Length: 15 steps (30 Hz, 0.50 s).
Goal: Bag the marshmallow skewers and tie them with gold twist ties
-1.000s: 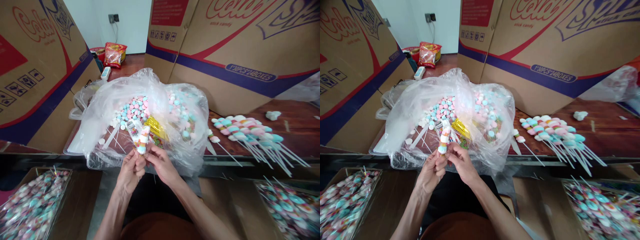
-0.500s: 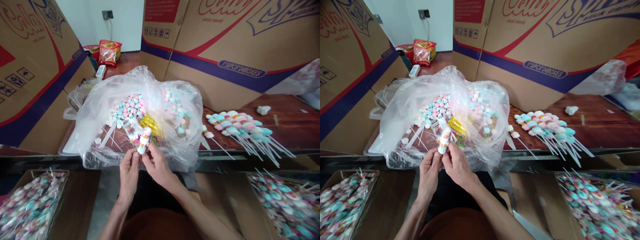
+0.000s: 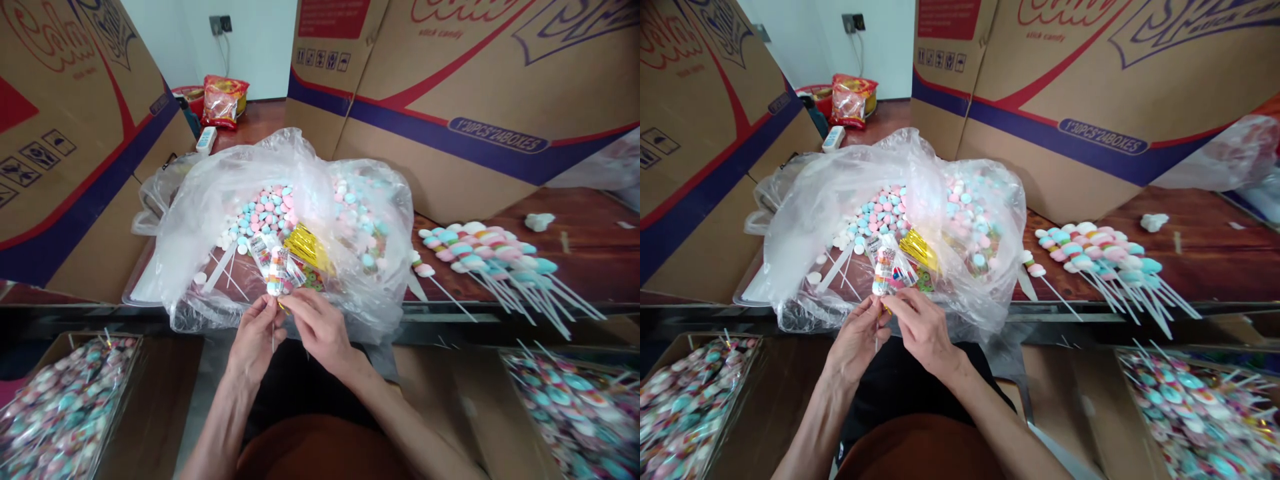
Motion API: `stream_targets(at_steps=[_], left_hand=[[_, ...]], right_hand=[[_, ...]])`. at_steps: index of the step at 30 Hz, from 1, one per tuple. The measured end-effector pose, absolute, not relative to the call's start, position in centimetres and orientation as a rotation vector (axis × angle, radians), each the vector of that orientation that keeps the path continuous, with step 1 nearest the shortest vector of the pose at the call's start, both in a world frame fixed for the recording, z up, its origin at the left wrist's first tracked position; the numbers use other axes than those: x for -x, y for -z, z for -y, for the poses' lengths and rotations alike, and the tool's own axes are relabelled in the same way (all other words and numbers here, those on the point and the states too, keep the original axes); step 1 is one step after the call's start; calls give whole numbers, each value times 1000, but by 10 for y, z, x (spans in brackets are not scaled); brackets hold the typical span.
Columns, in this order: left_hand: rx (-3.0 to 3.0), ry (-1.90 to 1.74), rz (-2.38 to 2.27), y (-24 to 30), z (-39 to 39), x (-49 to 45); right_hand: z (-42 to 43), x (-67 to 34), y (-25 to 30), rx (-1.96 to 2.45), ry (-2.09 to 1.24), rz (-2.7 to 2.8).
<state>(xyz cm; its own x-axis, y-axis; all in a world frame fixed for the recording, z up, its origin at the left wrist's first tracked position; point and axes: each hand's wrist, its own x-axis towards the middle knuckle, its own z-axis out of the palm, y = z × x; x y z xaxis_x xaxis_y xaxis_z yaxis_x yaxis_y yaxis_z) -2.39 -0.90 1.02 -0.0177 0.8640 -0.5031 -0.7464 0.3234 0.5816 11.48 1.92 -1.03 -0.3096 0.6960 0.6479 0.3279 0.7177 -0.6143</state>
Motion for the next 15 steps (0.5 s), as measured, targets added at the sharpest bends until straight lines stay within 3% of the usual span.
stream_targets(at_steps=[6, 11, 15], left_hand=[[-72, -1293, -873, -14, 14, 18], [-92, -1381, -850, -12, 19, 12], [-206, -1343, -843, -12, 16, 19]], right_hand=[[-24, -114, 3, 678, -165, 1972], [-16, -98, -4, 879, -203, 1913], [-6, -87, -6, 979, -419, 1835]])
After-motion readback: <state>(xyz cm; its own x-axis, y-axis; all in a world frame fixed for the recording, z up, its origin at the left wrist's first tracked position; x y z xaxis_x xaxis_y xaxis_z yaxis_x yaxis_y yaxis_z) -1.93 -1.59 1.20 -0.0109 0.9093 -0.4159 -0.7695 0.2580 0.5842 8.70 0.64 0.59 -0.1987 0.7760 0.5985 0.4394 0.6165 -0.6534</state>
